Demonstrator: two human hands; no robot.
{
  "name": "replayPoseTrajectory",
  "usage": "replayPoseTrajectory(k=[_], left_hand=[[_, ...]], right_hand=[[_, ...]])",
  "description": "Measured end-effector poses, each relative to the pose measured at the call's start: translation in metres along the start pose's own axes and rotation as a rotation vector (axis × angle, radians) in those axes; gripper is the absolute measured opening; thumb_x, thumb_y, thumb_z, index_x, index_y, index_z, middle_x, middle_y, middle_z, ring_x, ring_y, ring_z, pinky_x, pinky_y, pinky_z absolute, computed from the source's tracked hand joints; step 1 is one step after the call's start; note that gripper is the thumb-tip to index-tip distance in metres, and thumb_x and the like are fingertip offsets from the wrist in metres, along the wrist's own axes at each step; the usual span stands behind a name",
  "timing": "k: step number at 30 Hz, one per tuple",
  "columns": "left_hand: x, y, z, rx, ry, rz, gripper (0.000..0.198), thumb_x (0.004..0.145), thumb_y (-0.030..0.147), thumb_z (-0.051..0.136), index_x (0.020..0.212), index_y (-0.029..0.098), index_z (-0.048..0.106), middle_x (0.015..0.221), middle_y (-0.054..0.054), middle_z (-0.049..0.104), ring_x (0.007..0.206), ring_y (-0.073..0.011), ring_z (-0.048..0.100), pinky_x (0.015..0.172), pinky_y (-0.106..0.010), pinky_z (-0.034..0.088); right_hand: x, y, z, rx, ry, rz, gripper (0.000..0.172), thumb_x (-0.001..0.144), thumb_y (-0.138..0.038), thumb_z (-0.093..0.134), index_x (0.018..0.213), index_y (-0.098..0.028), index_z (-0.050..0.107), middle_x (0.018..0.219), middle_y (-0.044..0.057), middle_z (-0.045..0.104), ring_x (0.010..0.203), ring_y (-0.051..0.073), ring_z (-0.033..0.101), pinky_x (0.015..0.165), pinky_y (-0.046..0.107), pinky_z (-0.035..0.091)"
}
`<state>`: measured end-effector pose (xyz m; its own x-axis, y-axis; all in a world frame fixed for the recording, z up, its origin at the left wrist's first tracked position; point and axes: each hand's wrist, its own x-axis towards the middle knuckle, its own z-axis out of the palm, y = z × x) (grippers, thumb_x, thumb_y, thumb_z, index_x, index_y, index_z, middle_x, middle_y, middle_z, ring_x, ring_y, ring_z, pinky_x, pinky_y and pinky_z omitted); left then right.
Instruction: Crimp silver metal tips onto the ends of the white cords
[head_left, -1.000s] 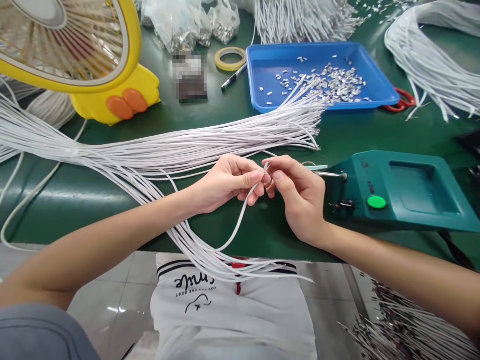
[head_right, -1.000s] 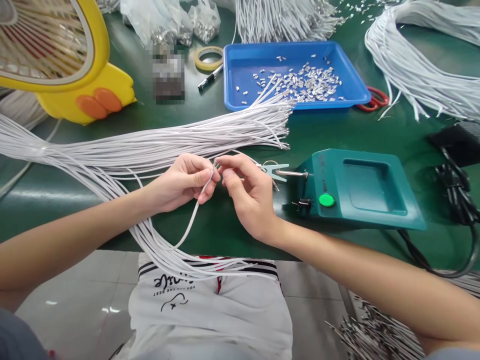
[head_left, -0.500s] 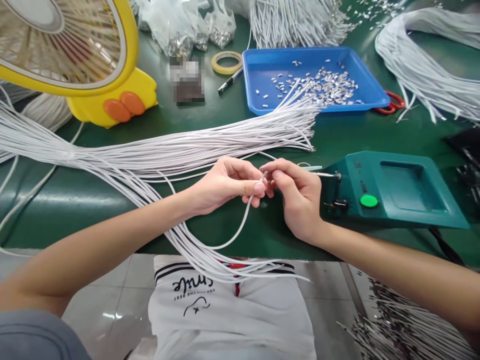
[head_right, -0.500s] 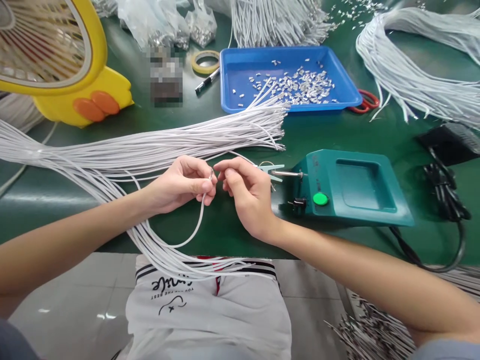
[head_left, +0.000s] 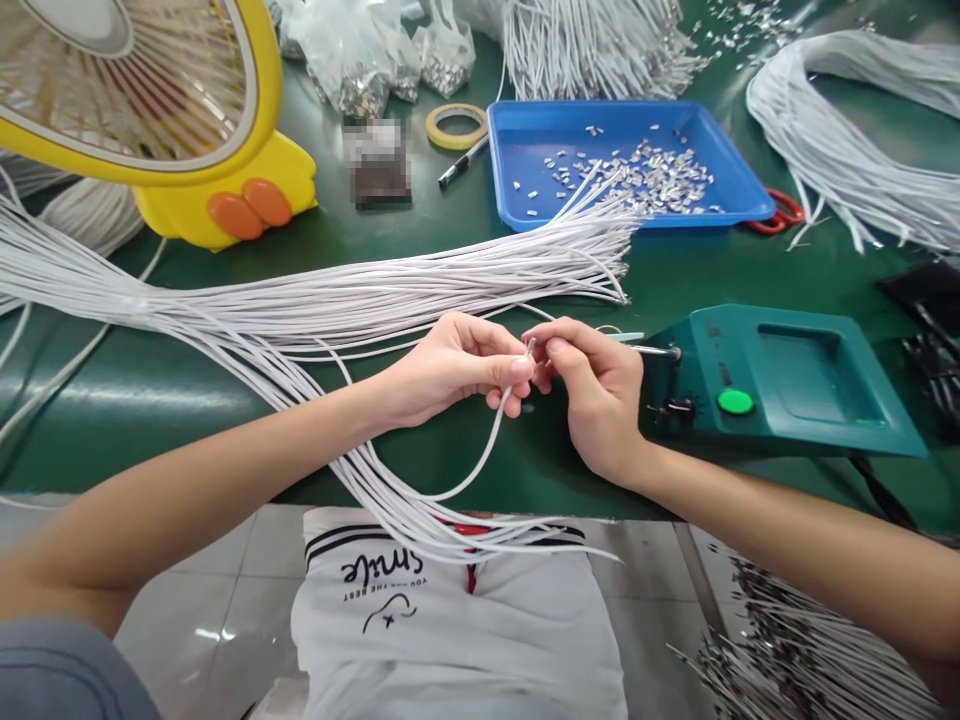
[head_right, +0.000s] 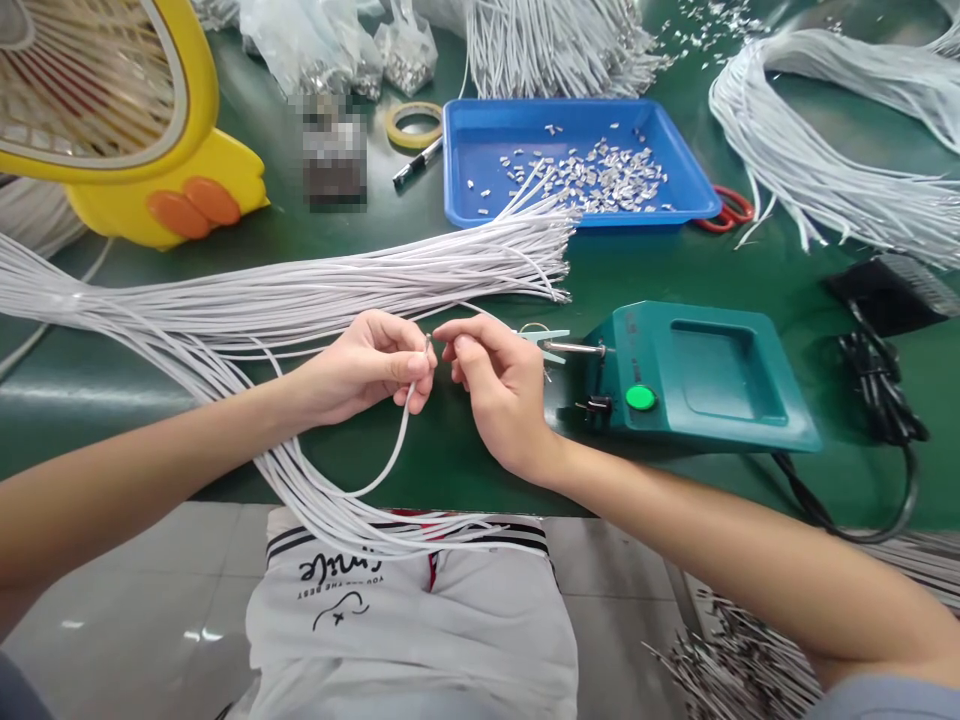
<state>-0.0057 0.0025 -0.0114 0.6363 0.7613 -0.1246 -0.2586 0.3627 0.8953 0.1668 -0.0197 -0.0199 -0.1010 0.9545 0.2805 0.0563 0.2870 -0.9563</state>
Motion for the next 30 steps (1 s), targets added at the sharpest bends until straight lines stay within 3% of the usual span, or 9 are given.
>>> replayPoseTrajectory(k=[11,14,18,21,23,25,27,30], left_hand=[[-0.001,0.001,-0.001,-0.116,-0.050,-0.023,0.014,0.084,0.026,0.073,0.082,0.012,0.074,0.069,-0.003,0.071,0.056,-0.0084,0.066,0.051,-0.015,0.049],[-0.001,0.000,0.000,-0.084,-0.017,-0.007,0.015,0.083,0.027,0.073,0.083,0.012,0.074,0.067,-0.003,0.070,0.054,-0.0079,0.064,0.051,-0.015,0.047],[0.004,-0.006,0.004,0.181,0.126,0.053,0.027,0.079,0.036,0.075,0.087,0.010,0.073,0.073,-0.006,0.072,0.056,-0.0110,0.064,0.049,-0.019,0.044],[0.006,-0.013,0.007,0.698,0.176,0.157,0.024,0.080,0.034,0.073,0.088,0.012,0.075,0.078,-0.007,0.074,0.064,-0.0133,0.064,0.059,-0.024,0.046],[0.003,-0.016,0.009,1.064,0.077,0.237,0.023,0.083,0.034,0.070,0.091,0.014,0.076,0.083,-0.007,0.074,0.071,-0.0152,0.065,0.064,-0.025,0.044],[-0.004,-0.018,0.014,1.289,-0.126,0.336,0.027,0.089,0.038,0.063,0.095,0.016,0.076,0.086,-0.008,0.074,0.076,-0.0170,0.067,0.061,-0.027,0.041],[-0.014,-0.020,0.022,1.336,-0.359,0.436,0.031,0.094,0.039,0.054,0.094,0.017,0.076,0.086,-0.008,0.073,0.079,-0.0170,0.067,0.060,-0.027,0.039],[-0.026,-0.020,0.031,1.218,-0.637,0.488,0.031,0.096,0.037,0.050,0.090,0.020,0.075,0.083,-0.006,0.074,0.073,-0.0142,0.066,0.061,-0.025,0.042]], right_hand=[[0.001,0.003,0.000,0.021,0.018,0.025,0.019,0.090,-0.021,0.050,0.083,-0.019,0.068,0.065,-0.003,0.059,0.052,0.007,0.051,0.051,0.023,0.042],[0.001,0.005,0.001,0.038,0.035,0.035,0.019,0.091,-0.025,0.050,0.085,-0.019,0.068,0.068,-0.002,0.059,0.053,0.008,0.051,0.050,0.023,0.042],[-0.001,0.004,0.001,0.133,0.201,-0.034,0.017,0.092,-0.027,0.050,0.089,-0.023,0.066,0.070,-0.001,0.052,0.054,0.009,0.046,0.045,0.022,0.035],[0.001,0.000,-0.001,0.161,0.316,-0.166,0.018,0.093,-0.026,0.050,0.088,-0.024,0.067,0.070,0.000,0.048,0.054,0.011,0.039,0.045,0.026,0.029],[0.003,-0.003,-0.002,0.137,0.332,-0.250,0.020,0.093,-0.028,0.049,0.085,-0.025,0.067,0.072,0.001,0.049,0.054,0.012,0.040,0.046,0.028,0.028],[0.007,-0.005,-0.003,0.145,0.324,-0.306,0.021,0.093,-0.029,0.049,0.083,-0.024,0.066,0.070,0.001,0.051,0.053,0.012,0.043,0.045,0.028,0.028],[0.010,-0.005,-0.004,0.198,0.300,-0.318,0.021,0.093,-0.028,0.049,0.082,-0.022,0.066,0.065,0.000,0.051,0.051,0.012,0.044,0.044,0.027,0.028],[0.015,-0.001,-0.005,0.266,0.252,-0.298,0.020,0.093,-0.025,0.050,0.084,-0.021,0.067,0.060,-0.002,0.051,0.048,0.010,0.044,0.042,0.025,0.029]])
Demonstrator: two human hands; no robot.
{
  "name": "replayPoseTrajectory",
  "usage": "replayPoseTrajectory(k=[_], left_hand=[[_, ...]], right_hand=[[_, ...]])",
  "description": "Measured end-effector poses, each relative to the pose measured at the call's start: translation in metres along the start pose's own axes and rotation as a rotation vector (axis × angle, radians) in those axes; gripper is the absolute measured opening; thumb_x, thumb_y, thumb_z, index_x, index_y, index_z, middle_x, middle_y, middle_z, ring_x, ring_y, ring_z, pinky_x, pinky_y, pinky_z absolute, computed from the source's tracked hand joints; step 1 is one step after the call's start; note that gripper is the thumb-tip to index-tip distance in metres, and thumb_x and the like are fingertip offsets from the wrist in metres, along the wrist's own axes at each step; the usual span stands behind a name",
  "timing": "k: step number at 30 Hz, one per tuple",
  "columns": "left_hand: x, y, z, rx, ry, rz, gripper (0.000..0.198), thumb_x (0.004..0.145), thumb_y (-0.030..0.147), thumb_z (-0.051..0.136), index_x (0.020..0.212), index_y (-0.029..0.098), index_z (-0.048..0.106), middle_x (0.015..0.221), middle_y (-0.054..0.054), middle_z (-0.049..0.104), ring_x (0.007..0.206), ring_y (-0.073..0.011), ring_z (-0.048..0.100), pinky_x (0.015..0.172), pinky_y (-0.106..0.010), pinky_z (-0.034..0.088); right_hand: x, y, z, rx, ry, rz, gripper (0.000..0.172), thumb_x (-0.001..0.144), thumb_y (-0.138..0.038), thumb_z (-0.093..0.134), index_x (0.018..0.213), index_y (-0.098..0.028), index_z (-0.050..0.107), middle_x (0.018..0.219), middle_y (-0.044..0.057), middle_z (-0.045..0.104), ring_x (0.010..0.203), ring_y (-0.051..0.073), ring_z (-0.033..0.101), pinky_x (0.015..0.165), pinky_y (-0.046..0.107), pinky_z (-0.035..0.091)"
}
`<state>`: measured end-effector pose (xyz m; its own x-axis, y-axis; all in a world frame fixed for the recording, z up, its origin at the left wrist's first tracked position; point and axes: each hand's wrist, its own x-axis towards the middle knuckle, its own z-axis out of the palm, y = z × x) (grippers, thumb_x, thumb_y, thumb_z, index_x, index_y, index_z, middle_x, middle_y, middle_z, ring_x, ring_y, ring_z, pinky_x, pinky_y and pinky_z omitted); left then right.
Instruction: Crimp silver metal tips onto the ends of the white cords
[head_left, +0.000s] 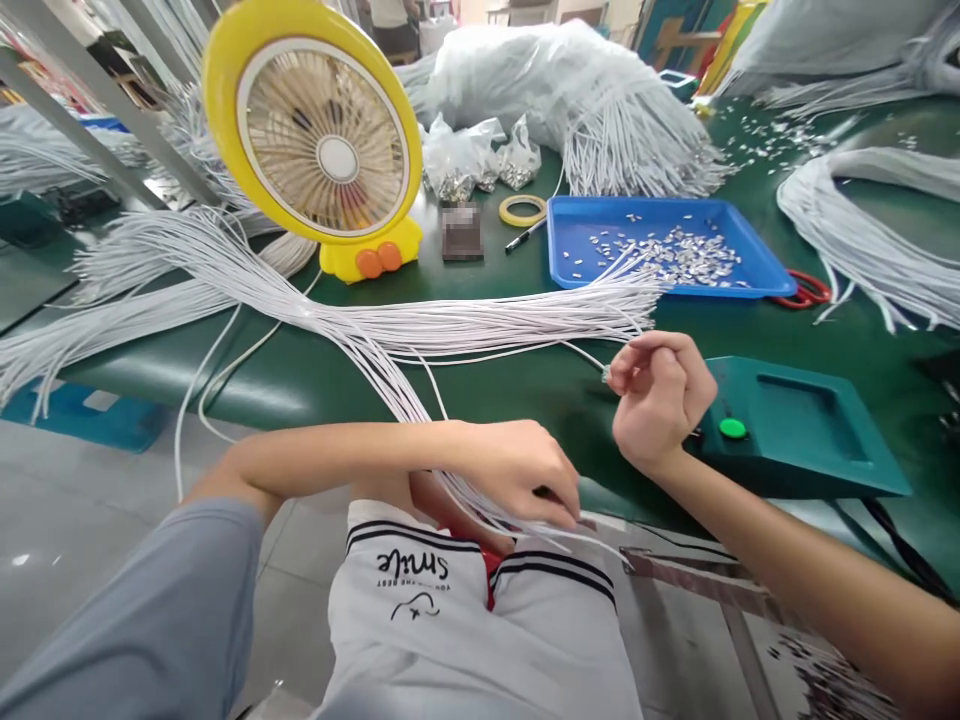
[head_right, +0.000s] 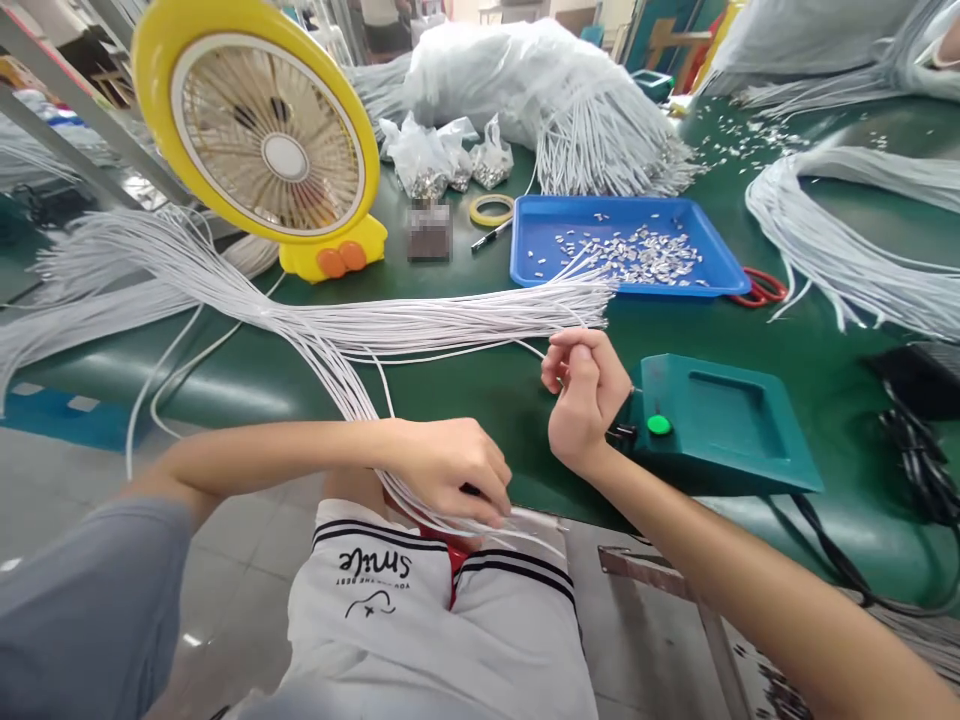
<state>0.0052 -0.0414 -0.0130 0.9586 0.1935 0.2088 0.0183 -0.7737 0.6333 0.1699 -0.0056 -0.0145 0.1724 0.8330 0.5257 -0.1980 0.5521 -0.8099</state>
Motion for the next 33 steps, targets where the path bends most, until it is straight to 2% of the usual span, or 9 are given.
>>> replayPoseTrajectory(k=[3,7,11,18,23,26,28,30,33], left_hand=[[-0.001,0.001,-0.007,0.040,0.031,-0.037,0.033,0.095,0.043,0.051,0.088,0.019,0.073,0.078,-0.007,0.073,0.065,-0.0133,0.063,0.058,-0.025,0.041],[-0.003,-0.017,-0.028,0.553,0.243,-0.569,0.038,0.098,0.034,0.042,0.087,0.013,0.071,0.086,-0.014,0.070,0.078,-0.0206,0.065,0.061,-0.029,0.040],[-0.004,-0.030,-0.039,0.736,0.222,-0.876,0.029,0.089,0.007,0.041,0.096,0.009,0.069,0.103,-0.019,0.065,0.097,-0.0263,0.063,0.071,-0.033,0.045],[-0.001,-0.033,-0.035,0.597,0.275,-0.912,0.033,0.079,-0.003,0.040,0.095,0.007,0.067,0.095,-0.017,0.064,0.095,-0.0288,0.063,0.082,-0.039,0.048],[0.002,-0.035,-0.040,0.351,0.440,-0.912,0.032,0.086,0.007,0.035,0.099,0.010,0.064,0.106,-0.016,0.061,0.094,-0.0248,0.062,0.083,-0.038,0.047],[0.001,-0.034,-0.051,0.060,0.442,-0.862,0.021,0.087,0.018,0.041,0.080,0.014,0.060,0.081,-0.007,0.061,0.072,-0.0160,0.059,0.067,-0.028,0.046],[-0.002,-0.034,-0.060,-0.155,0.408,-0.831,0.026,0.090,0.030,0.041,0.074,0.015,0.055,0.061,0.000,0.050,0.050,-0.0098,0.044,0.049,-0.022,0.037],[-0.007,-0.034,-0.068,-0.337,0.391,-0.805,0.036,0.092,0.043,0.038,0.076,0.015,0.053,0.052,0.005,0.039,0.039,-0.0058,0.028,0.041,-0.020,0.026],[-0.016,-0.031,-0.077,-0.561,0.345,-0.737,0.047,0.089,0.058,0.045,0.085,0.013,0.059,0.046,0.009,0.032,0.035,-0.0038,0.022,0.038,-0.018,0.023]], right_hand=[[-0.002,0.005,-0.001,0.016,-0.029,-0.005,0.020,0.094,-0.026,0.050,0.084,-0.021,0.066,0.058,-0.003,0.052,0.047,0.009,0.043,0.042,0.024,0.029],[-0.009,0.009,-0.001,-0.010,-0.095,-0.022,0.021,0.095,-0.028,0.049,0.086,-0.020,0.065,0.057,-0.004,0.051,0.047,0.008,0.043,0.043,0.022,0.030],[-0.017,0.007,-0.003,-0.085,-0.181,-0.025,0.023,0.098,-0.029,0.045,0.089,-0.019,0.063,0.057,-0.005,0.050,0.047,0.008,0.042,0.044,0.021,0.032],[-0.027,0.001,-0.007,-0.233,-0.367,-0.097,0.029,0.100,-0.030,0.036,0.089,-0.018,0.060,0.055,-0.005,0.047,0.044,0.007,0.042,0.044,0.020,0.034],[-0.025,-0.002,-0.009,-0.325,-0.610,-0.166,0.028,0.097,-0.023,0.037,0.089,-0.016,0.063,0.057,-0.004,0.052,0.047,0.008,0.047,0.050,0.020,0.040],[-0.024,-0.003,-0.009,-0.376,-0.770,-0.198,0.024,0.093,-0.017,0.042,0.087,-0.016,0.065,0.059,-0.002,0.058,0.049,0.009,0.050,0.054,0.021,0.042],[-0.025,-0.003,-0.007,-0.414,-0.876,-0.208,0.023,0.088,-0.014,0.044,0.085,-0.016,0.067,0.063,0.000,0.064,0.052,0.010,0.055,0.056,0.022,0.043],[-0.027,-0.003,-0.006,-0.492,-1.003,-0.201,0.024,0.085,-0.012,0.046,0.086,-0.016,0.069,0.071,0.003,0.071,0.058,0.012,0.060,0.059,0.022,0.044],[-0.027,-0.003,-0.004,-0.589,-1.096,-0.096,0.025,0.084,-0.013,0.047,0.090,-0.016,0.071,0.078,0.005,0.073,0.062,0.013,0.060,0.062,0.024,0.042]])
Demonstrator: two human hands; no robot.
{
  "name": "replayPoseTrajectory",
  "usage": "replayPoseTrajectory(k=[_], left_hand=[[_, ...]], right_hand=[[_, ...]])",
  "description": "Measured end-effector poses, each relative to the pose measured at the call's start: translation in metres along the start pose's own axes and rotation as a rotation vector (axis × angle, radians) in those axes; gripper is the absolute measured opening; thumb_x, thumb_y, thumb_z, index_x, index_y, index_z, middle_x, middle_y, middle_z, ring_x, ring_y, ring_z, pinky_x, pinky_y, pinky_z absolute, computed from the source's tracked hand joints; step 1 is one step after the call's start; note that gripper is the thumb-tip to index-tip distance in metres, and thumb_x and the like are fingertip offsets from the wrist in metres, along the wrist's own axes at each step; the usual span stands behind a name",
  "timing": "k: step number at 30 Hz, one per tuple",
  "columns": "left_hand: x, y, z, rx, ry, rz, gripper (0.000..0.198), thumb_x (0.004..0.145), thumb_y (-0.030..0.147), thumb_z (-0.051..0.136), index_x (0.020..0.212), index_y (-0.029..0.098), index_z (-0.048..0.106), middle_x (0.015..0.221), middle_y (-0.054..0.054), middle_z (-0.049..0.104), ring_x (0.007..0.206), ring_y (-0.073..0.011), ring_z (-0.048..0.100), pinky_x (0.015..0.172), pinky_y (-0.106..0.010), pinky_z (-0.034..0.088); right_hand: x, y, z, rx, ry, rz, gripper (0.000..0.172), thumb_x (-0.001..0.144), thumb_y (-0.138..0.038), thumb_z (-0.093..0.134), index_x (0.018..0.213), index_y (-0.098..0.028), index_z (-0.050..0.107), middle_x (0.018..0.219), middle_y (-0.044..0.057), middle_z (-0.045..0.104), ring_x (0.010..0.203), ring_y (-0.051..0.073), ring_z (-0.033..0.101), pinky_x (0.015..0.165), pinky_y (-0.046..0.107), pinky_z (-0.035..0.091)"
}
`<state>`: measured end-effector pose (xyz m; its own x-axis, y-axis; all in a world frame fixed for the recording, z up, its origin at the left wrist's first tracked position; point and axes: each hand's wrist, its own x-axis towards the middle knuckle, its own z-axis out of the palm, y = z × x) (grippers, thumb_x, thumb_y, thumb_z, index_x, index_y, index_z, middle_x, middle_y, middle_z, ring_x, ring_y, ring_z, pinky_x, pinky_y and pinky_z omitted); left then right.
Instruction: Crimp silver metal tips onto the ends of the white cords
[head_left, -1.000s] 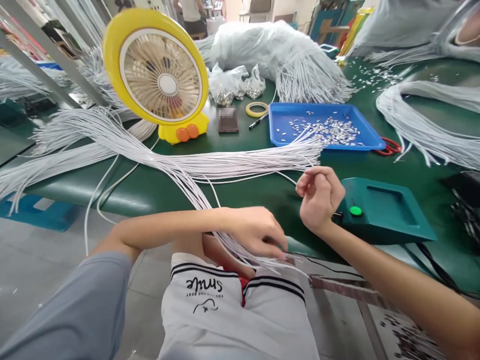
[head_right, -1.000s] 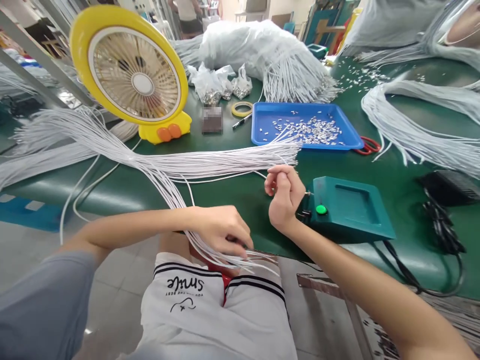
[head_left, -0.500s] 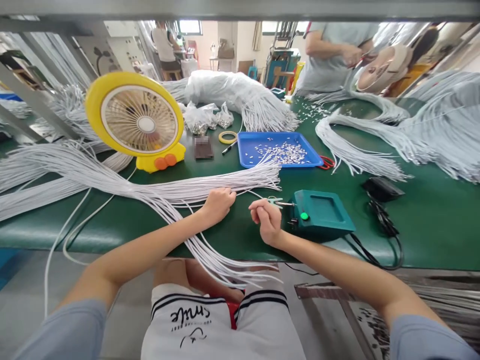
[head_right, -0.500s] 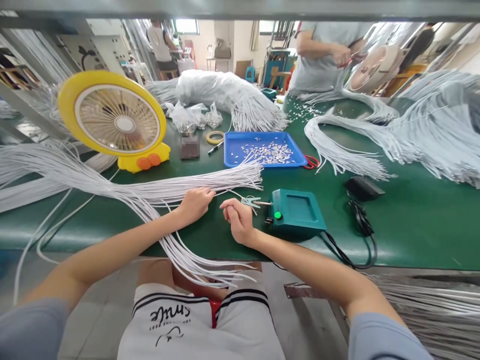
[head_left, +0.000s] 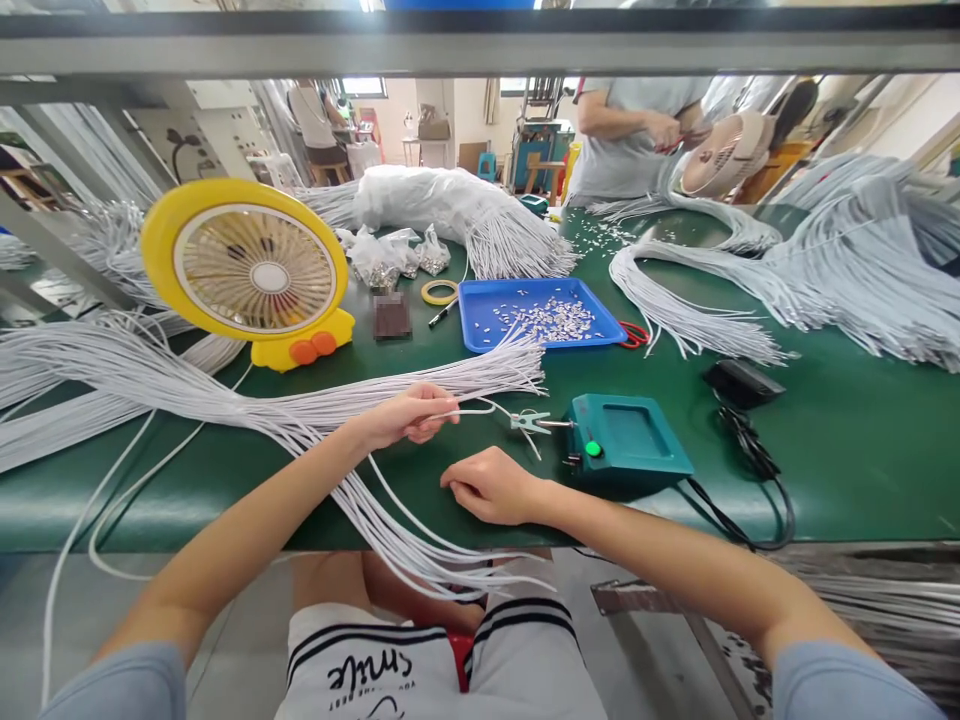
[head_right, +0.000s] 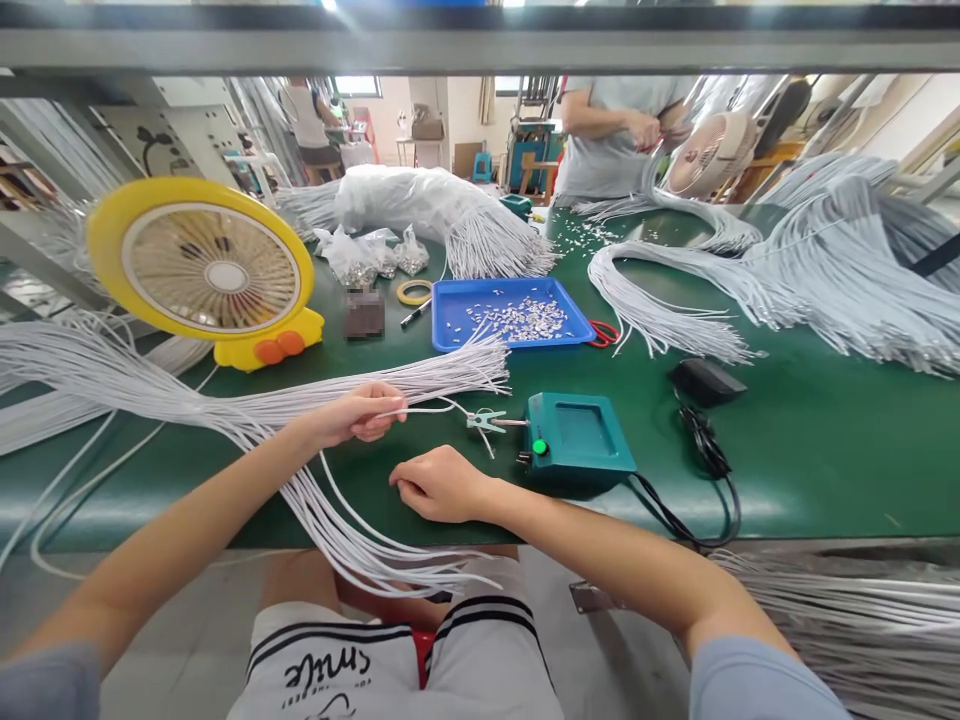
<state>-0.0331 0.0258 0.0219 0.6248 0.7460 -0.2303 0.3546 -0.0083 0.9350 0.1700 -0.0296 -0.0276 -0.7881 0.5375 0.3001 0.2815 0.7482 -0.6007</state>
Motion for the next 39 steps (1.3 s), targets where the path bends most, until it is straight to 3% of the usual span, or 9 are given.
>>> replayPoseTrajectory(k=[4,8,10,13,16,18,25,31,39], left_hand=[[-0.014,0.008,0.007,-0.420,-0.377,0.032,0.046,0.084,0.052,0.065,0.106,0.011,0.066,0.043,0.007,0.043,0.031,-0.0039,0.030,0.035,-0.016,0.025],[-0.024,0.015,0.044,-0.586,-0.750,0.014,0.045,0.081,0.050,0.070,0.102,0.010,0.071,0.047,0.002,0.050,0.033,-0.0066,0.040,0.034,-0.017,0.031],[-0.024,0.012,0.064,-0.659,-0.830,-0.061,0.047,0.080,0.053,0.070,0.096,0.009,0.072,0.046,0.002,0.048,0.032,-0.0065,0.038,0.032,-0.018,0.029],[-0.012,-0.002,0.078,-0.715,-0.546,-0.047,0.045,0.079,0.053,0.070,0.088,0.009,0.069,0.046,0.002,0.051,0.029,-0.0072,0.040,0.032,-0.018,0.031],[0.005,-0.017,0.070,-0.658,-0.123,0.084,0.044,0.076,0.052,0.074,0.074,0.009,0.065,0.055,-0.005,0.062,0.047,-0.0130,0.061,0.047,-0.020,0.048],[0.011,-0.022,0.060,-0.654,-0.006,0.109,0.042,0.074,0.049,0.078,0.073,0.008,0.066,0.060,-0.005,0.065,0.055,-0.0121,0.065,0.056,-0.020,0.052],[0.009,-0.021,0.054,-0.438,0.080,0.136,0.042,0.072,0.046,0.078,0.083,0.006,0.071,0.073,-0.007,0.068,0.049,-0.0141,0.065,0.047,-0.022,0.051],[0.008,-0.019,0.059,-0.622,0.149,0.153,0.034,0.069,0.036,0.084,0.082,0.007,0.071,0.074,-0.007,0.072,0.066,-0.0143,0.070,0.065,-0.023,0.059],[0.008,-0.015,0.058,-0.649,0.234,0.129,0.044,0.058,0.041,0.089,0.076,0.007,0.066,0.062,-0.002,0.066,0.048,-0.0142,0.065,0.046,-0.023,0.054]], right_hand=[[0.005,0.006,0.000,0.252,0.153,0.236,0.020,0.081,-0.015,0.050,0.081,-0.014,0.070,0.066,0.001,0.064,0.057,0.011,0.051,0.060,0.023,0.039],[0.013,0.013,0.001,0.376,0.267,0.337,0.022,0.082,-0.018,0.046,0.076,-0.013,0.067,0.057,-0.002,0.056,0.052,0.009,0.045,0.051,0.021,0.034],[0.014,0.013,0.000,0.435,0.311,0.379,0.024,0.083,-0.020,0.044,0.080,-0.013,0.066,0.054,-0.003,0.052,0.049,0.008,0.043,0.049,0.021,0.034],[0.014,0.010,-0.005,0.529,0.420,0.432,0.027,0.087,-0.027,0.042,0.087,-0.014,0.065,0.054,-0.004,0.047,0.049,0.009,0.041,0.048,0.021,0.033],[0.013,0.007,-0.014,0.721,0.753,0.416,0.027,0.089,-0.032,0.045,0.102,-0.017,0.063,0.063,-0.005,0.044,0.049,0.007,0.036,0.046,0.022,0.029],[0.014,0.006,-0.019,0.837,0.889,0.351,0.029,0.089,-0.034,0.050,0.112,-0.021,0.062,0.072,-0.005,0.046,0.049,0.005,0.033,0.045,0.022,0.026],[0.020,0.006,-0.021,0.931,0.707,0.453,0.026,0.082,-0.043,0.066,0.091,-0.018,0.063,0.060,-0.007,0.044,0.048,0.005,0.038,0.044,0.021,0.035],[0.018,0.003,-0.022,0.715,0.597,0.399,0.022,0.084,-0.038,0.065,0.076,-0.017,0.061,0.066,-0.004,0.052,0.055,0.007,0.047,0.051,0.021,0.040],[0.016,0.007,-0.021,0.728,0.558,0.345,0.021,0.087,-0.035,0.064,0.076,-0.017,0.066,0.074,-0.001,0.054,0.058,0.007,0.045,0.054,0.023,0.040]])
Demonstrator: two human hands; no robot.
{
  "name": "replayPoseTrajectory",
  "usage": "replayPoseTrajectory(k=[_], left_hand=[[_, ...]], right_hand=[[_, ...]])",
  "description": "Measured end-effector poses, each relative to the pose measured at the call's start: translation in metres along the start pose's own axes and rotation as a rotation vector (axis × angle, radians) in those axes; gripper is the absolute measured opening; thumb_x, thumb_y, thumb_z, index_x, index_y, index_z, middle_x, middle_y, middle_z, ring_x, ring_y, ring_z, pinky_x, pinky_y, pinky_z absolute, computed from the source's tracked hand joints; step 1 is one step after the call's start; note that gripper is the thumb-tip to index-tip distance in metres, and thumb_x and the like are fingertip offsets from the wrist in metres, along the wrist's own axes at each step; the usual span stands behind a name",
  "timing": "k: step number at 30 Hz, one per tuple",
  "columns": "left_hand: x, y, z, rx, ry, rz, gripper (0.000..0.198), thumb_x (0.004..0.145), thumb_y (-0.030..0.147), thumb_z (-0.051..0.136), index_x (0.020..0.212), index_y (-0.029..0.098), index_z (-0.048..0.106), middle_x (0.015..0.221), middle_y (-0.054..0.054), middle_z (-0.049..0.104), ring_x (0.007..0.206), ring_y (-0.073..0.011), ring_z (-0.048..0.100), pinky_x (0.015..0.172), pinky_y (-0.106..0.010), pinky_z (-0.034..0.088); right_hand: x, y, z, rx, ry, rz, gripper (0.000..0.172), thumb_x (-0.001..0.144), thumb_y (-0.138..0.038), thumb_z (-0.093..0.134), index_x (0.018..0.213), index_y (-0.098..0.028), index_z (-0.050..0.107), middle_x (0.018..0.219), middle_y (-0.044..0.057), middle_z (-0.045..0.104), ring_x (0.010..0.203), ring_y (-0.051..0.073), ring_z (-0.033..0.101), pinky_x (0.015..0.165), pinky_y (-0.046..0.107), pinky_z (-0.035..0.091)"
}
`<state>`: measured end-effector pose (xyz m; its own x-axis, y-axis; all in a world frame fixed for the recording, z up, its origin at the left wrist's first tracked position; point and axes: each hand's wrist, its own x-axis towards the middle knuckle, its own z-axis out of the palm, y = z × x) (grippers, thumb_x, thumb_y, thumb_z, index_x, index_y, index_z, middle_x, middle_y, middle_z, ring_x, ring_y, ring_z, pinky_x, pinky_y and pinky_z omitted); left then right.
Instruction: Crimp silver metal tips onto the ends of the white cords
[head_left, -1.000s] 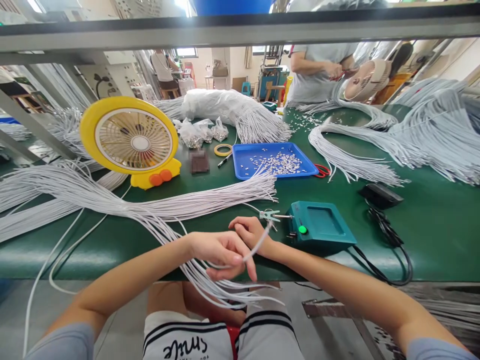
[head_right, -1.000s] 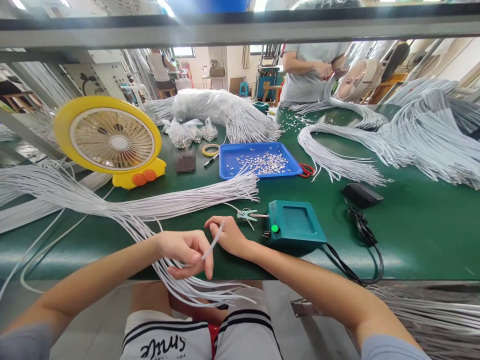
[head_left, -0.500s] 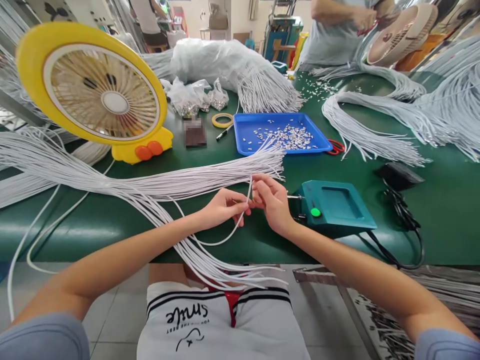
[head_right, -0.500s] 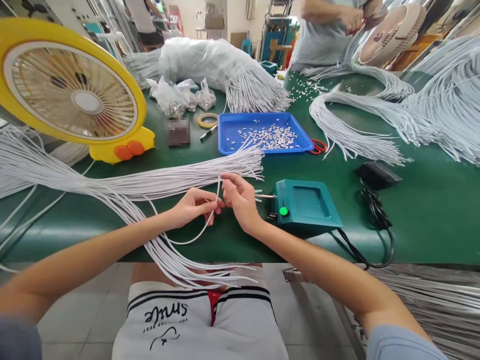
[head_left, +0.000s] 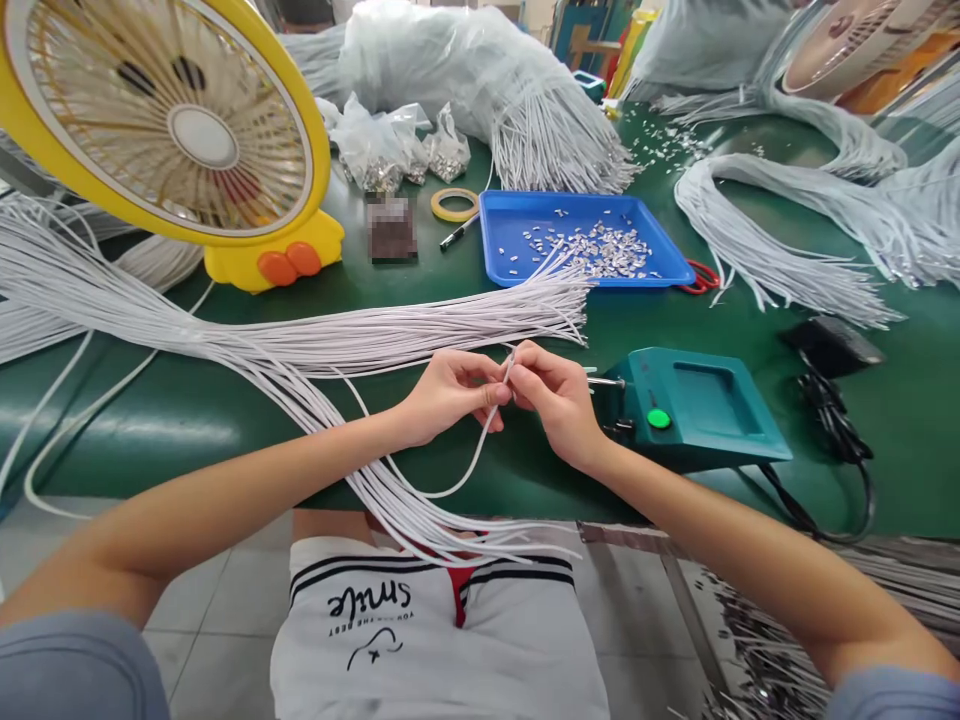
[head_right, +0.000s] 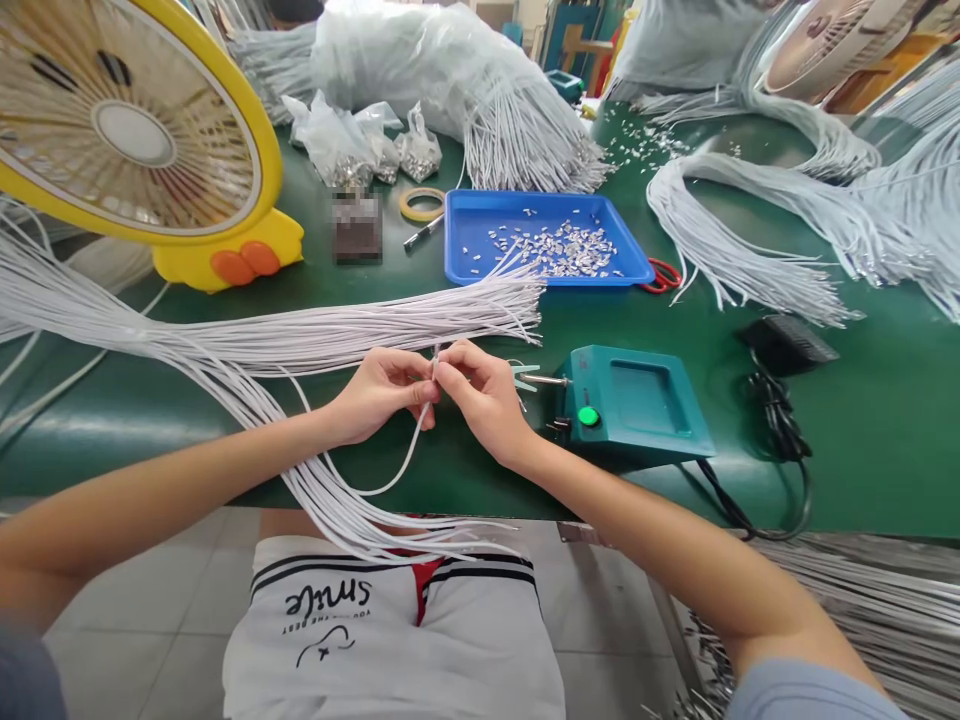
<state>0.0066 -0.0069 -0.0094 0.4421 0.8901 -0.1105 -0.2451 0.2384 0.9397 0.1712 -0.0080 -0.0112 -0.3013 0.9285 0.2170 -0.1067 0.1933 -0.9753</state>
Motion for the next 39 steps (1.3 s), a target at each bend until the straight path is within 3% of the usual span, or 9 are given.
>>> replayPoseTrajectory(k=[3,7,13,17,23,27,30,34,39], left_hand=[[-0.001,0.000,0.001,0.007,-0.011,0.002,0.042,0.060,0.041,0.088,0.074,0.008,0.067,0.061,-0.002,0.066,0.047,-0.0143,0.065,0.046,-0.023,0.053],[-0.002,-0.004,0.002,-0.020,0.012,0.088,0.034,0.063,0.034,0.087,0.077,0.007,0.071,0.064,-0.004,0.070,0.059,-0.0137,0.068,0.060,-0.023,0.057],[-0.001,-0.003,-0.001,-0.120,-0.060,0.030,0.032,0.063,0.031,0.088,0.074,0.007,0.070,0.061,-0.003,0.067,0.052,-0.0125,0.065,0.053,-0.022,0.054],[0.001,0.001,-0.002,-0.095,-0.121,-0.017,0.037,0.063,0.038,0.088,0.074,0.006,0.071,0.062,-0.004,0.066,0.052,-0.0130,0.064,0.053,-0.023,0.054],[0.003,0.003,-0.005,-0.130,-0.179,-0.090,0.037,0.063,0.038,0.088,0.074,0.006,0.071,0.061,-0.004,0.065,0.051,-0.0109,0.062,0.053,-0.022,0.051],[0.003,0.001,-0.005,-0.199,-0.266,-0.057,0.034,0.067,0.036,0.086,0.080,0.007,0.072,0.059,-0.003,0.065,0.051,-0.0104,0.061,0.054,-0.022,0.051],[0.003,0.000,-0.006,-0.211,-0.293,-0.028,0.034,0.068,0.036,0.085,0.081,0.007,0.072,0.060,-0.004,0.066,0.052,-0.0109,0.062,0.055,-0.023,0.051],[0.004,0.000,-0.008,-0.246,-0.216,-0.025,0.037,0.065,0.036,0.087,0.081,0.007,0.072,0.061,-0.003,0.065,0.051,-0.0103,0.062,0.054,-0.022,0.051],[0.003,0.001,-0.007,-0.262,-0.205,-0.045,0.036,0.066,0.036,0.087,0.080,0.007,0.071,0.061,-0.003,0.065,0.051,-0.0101,0.062,0.054,-0.021,0.052]], right_hand=[[0.001,-0.001,0.000,0.017,0.006,0.014,0.022,0.086,-0.035,0.067,0.074,-0.017,0.066,0.073,-0.001,0.054,0.058,0.006,0.047,0.053,0.022,0.040],[0.003,-0.004,0.003,0.127,-0.005,0.093,0.027,0.081,-0.040,0.071,0.072,-0.017,0.061,0.069,-0.003,0.052,0.053,0.007,0.053,0.049,0.022,0.044],[0.004,-0.008,0.001,0.163,-0.036,0.137,0.026,0.078,-0.039,0.075,0.075,-0.015,0.065,0.074,-0.002,0.056,0.052,0.005,0.053,0.044,0.018,0.039],[0.003,-0.010,-0.001,0.173,-0.083,0.115,0.022,0.081,-0.036,0.072,0.077,-0.016,0.064,0.078,-0.001,0.057,0.053,0.006,0.057,0.047,0.020,0.045],[0.004,-0.007,-0.003,0.152,-0.040,0.067,0.021,0.082,-0.035,0.073,0.074,-0.017,0.065,0.071,-0.001,0.055,0.056,0.006,0.054,0.049,0.020,0.040],[0.003,-0.010,-0.005,0.131,-0.031,-0.036,0.015,0.084,-0.032,0.071,0.078,-0.019,0.067,0.074,-0.001,0.053,0.058,0.008,0.056,0.051,0.023,0.041],[0.003,-0.015,-0.006,0.155,0.069,-0.093,0.015,0.084,-0.033,0.071,0.077,-0.020,0.065,0.074,-0.002,0.049,0.054,0.006,0.047,0.047,0.023,0.035],[0.005,-0.012,-0.007,0.134,0.263,-0.065,0.017,0.083,-0.037,0.071,0.080,-0.022,0.065,0.071,-0.002,0.048,0.055,0.007,0.039,0.047,0.022,0.032],[0.003,-0.001,-0.004,0.067,0.086,0.098,0.023,0.081,-0.040,0.072,0.093,-0.020,0.069,0.075,-0.001,0.057,0.059,0.008,0.048,0.051,0.022,0.038]])
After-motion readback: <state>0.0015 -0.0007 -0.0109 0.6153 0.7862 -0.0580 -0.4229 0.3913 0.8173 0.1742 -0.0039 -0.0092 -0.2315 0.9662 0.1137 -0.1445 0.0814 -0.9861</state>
